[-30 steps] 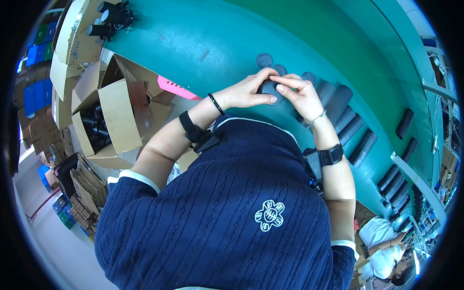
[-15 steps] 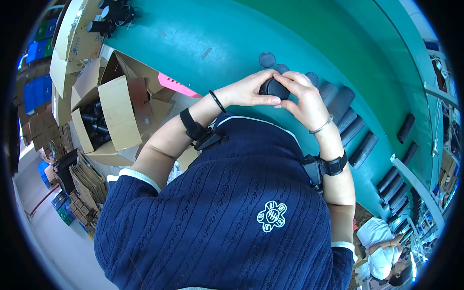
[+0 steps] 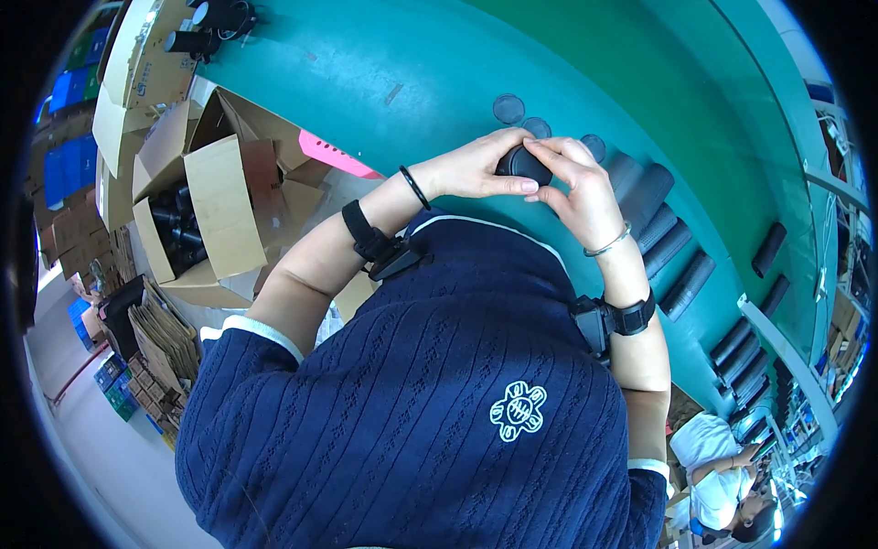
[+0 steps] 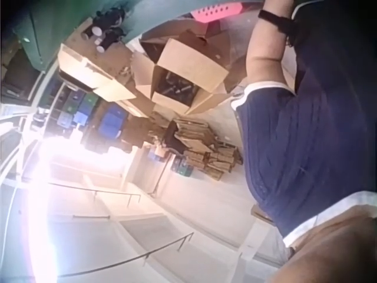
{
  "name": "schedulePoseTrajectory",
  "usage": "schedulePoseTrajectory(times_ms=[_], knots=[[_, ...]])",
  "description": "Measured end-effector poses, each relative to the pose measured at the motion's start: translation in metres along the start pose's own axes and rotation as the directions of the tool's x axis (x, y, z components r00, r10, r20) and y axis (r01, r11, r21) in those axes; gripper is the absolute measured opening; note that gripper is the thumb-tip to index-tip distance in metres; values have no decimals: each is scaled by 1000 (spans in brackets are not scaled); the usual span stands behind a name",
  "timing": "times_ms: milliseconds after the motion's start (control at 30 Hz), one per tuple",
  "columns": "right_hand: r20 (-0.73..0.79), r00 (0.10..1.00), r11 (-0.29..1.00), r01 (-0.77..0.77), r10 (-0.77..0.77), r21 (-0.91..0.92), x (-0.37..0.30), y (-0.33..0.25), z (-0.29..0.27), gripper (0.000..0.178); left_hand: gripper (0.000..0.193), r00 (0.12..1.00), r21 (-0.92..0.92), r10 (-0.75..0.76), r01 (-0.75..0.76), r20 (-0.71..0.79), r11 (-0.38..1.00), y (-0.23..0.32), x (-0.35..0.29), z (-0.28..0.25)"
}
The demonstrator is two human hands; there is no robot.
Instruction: The person fits caps onto cylinders by hand, moves the capped cylinders aside, and then gathers several cylinders together to place them into a cardboard box. After filling the box, the person returns to the workstation to continue fitting caps onto the remaining cylinders.
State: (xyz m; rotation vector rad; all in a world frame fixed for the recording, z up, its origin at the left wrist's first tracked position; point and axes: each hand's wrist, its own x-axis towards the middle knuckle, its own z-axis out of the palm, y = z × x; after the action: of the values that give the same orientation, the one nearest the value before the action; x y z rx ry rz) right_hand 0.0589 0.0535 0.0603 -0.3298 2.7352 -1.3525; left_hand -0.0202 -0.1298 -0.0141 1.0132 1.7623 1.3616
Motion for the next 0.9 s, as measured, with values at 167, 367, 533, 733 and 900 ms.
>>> schedulePoseTrajectory(times_ms=[167, 367, 533, 733, 900], knots=[[-19, 1000, 999, 14, -15, -41, 0, -3, 2, 61, 63, 1000, 15, 2, -2, 1, 1000, -1, 0, 0], [24, 1000, 987, -13, 17, -161, 3, -12, 0, 58, 69, 998, 2, 20, -20, -58, 1000, -5, 2, 7], [-41, 999, 991, -14, 8, -136, 0, -12, 3, 58, 67, 998, -5, 29, -29, -59, 1000, -6, 3, 6], [-1, 1000, 984, 21, -22, -179, 4, -14, 1, 58, 65, 995, 32, 50, -47, -88, 998, -6, 1, 8], [-49, 998, 998, 41, -44, -52, -2, -2, 12, 52, 61, 999, 1, -44, 44, -18, 999, 4, -1, 3]])
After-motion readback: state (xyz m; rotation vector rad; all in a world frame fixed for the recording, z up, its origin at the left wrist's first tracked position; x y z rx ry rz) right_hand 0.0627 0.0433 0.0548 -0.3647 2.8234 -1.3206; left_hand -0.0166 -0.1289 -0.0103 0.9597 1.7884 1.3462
